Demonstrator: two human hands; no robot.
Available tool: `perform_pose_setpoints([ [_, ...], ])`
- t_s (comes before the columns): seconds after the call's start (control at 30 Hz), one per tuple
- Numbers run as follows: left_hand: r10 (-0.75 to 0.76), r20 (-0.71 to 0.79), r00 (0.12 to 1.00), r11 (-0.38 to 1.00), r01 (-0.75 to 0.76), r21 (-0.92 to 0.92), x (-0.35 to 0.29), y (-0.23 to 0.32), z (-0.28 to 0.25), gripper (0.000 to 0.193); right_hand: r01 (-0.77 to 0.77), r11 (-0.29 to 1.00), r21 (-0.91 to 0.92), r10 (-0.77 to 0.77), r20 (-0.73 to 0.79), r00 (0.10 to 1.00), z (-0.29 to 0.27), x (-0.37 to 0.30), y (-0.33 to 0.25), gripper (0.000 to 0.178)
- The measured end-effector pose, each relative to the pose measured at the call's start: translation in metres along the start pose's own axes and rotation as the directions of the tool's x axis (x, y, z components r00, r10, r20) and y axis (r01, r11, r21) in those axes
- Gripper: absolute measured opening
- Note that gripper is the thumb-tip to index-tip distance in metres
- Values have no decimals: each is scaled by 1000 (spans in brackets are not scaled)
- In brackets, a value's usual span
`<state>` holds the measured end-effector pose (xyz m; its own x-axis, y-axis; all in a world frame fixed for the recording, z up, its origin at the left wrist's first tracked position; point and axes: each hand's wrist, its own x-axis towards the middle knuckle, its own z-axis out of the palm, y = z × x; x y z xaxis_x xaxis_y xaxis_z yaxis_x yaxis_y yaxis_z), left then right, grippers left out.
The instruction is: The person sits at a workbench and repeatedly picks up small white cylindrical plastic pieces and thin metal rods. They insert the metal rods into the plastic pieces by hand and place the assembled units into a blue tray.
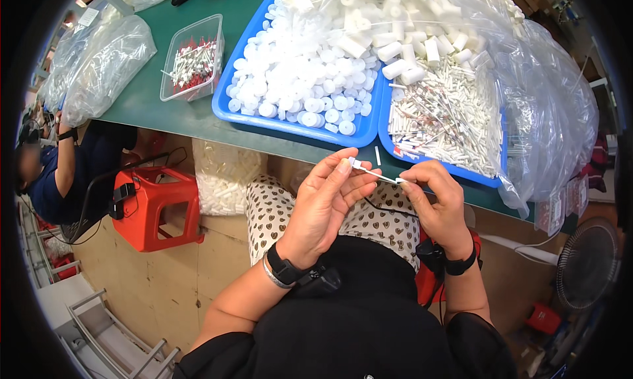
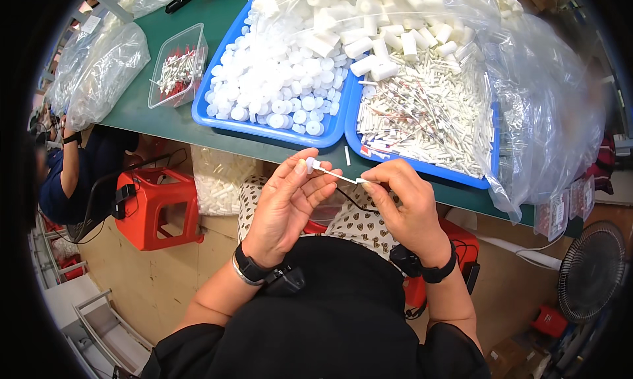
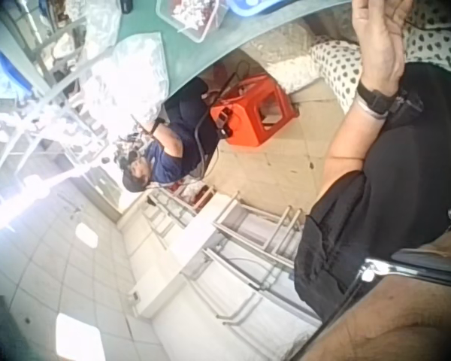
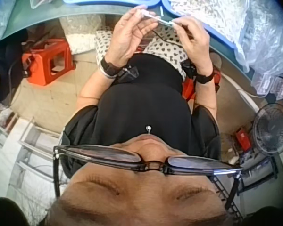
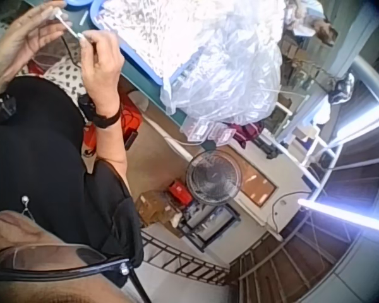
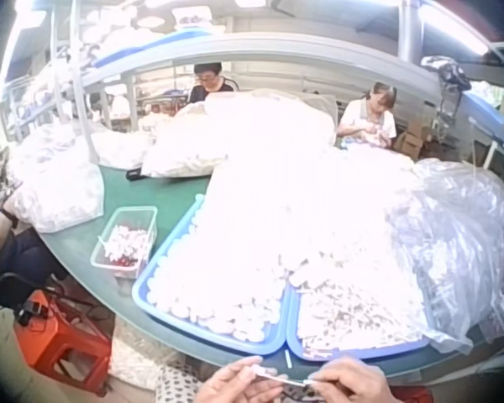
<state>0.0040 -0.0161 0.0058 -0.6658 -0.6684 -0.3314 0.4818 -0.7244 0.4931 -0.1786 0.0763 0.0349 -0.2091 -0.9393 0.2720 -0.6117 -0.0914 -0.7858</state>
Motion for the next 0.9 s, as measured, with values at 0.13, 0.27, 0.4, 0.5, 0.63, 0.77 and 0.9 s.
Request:
perform_pose_setpoints([
  [0.13,15,-8,1000,1000,-15,-2,1,-3,-2,31,-22,1000,4,22,-13,1000,3,-3,1,10],
  [0.27,17,-34,999,1000,-17,-17,1,-4,-5,29,45,997,-66,-47,-35,998,5,-1,1,12],
  [0.4,20,-40,999,1000,-21,-13,0,-4,-4,28,89,991,-103,-93,-27,995,5,0,0,13],
  [0.5,23,-38,999,1000,-24,-16,0,-5,-5,28,165,980,-113,-167,-15,986,6,1,2,13],
  [0.63,-13,-14,1000,1000,13,6,-1,-8,-7,35,281,943,-180,-282,23,959,9,5,4,13],
  [0.77,-50,72,996,996,44,80,-6,-15,-4,44,-201,957,208,177,131,976,20,-2,-2,8],
  [0.9,-42,107,993,989,26,149,-7,-15,-6,44,-617,621,484,454,420,786,21,-2,-4,31],
])
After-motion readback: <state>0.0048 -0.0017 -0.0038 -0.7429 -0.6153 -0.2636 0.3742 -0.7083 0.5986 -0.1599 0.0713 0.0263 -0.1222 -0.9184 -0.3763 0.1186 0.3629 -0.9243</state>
